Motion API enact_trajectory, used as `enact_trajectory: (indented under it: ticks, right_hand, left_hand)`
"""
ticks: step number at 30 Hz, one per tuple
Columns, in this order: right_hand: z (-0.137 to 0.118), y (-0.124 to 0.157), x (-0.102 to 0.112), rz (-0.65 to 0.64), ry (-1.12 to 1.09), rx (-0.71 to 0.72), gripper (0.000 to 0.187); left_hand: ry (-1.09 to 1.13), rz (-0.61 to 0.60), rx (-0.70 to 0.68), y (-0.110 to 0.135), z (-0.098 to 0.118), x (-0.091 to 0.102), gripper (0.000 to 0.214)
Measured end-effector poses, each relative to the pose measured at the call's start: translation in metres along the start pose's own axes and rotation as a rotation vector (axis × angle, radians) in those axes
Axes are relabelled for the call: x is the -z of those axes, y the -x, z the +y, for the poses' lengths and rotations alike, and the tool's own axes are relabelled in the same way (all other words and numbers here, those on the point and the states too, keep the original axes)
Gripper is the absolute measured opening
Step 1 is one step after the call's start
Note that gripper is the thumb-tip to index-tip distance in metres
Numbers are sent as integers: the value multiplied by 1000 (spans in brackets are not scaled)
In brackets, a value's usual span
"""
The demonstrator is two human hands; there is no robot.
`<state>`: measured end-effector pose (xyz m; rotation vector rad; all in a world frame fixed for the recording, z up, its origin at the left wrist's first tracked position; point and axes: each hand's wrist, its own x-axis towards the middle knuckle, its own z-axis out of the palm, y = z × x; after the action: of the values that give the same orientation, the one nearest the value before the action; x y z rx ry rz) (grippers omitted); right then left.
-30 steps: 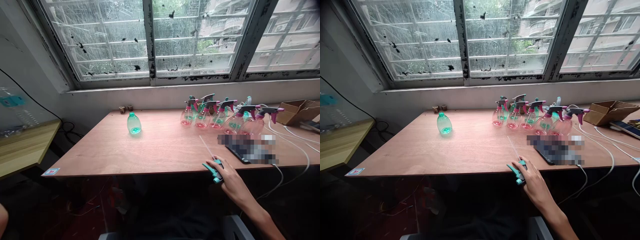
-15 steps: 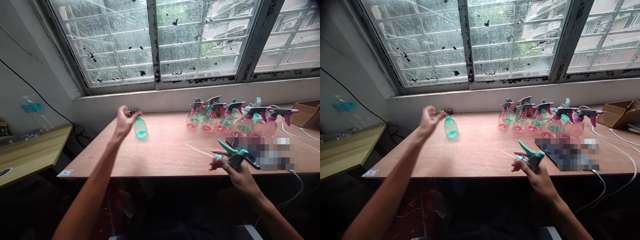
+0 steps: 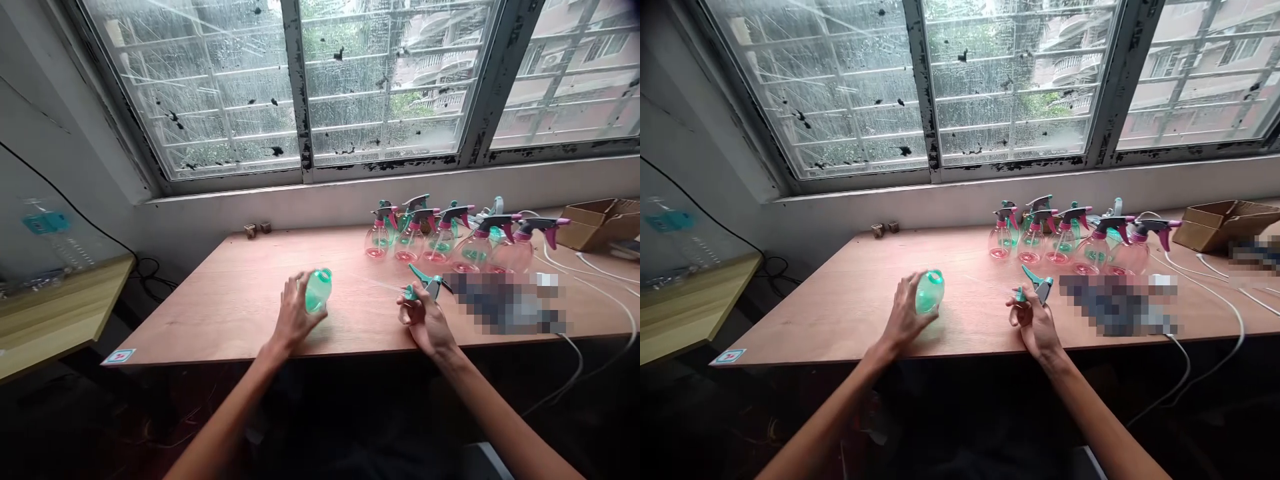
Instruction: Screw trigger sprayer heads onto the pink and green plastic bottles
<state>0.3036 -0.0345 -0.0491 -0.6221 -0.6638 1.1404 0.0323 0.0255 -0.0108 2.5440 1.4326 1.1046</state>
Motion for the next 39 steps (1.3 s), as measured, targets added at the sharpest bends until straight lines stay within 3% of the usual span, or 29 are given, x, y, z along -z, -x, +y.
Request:
enact_trajectory:
  ticks: [3, 5, 11, 19, 34, 39]
  right_hand:
    - [-4, 2, 3, -42, -2, -39, 24]
    - [-4, 3, 3, -61, 33, -30, 25]
    - [-4, 1, 4, -51, 51, -45, 23]
    - [-2, 3, 3, -110, 136, -73, 27]
    - [-7, 5, 1, 32, -23, 2, 23]
    - [-2, 4, 5, -85, 128, -45, 28]
  left_hand:
    - [-228, 38, -168, 25, 16, 1, 82]
    - [-264, 40, -195, 28, 18, 0, 84]
    - [-175, 117, -131, 20, 12, -2, 82]
    - [-128, 6, -188, 23, 14, -3, 69]
    - [-53, 88, -151, 20, 8, -6, 83]
    - [-33, 5, -129, 21, 11, -2, 74]
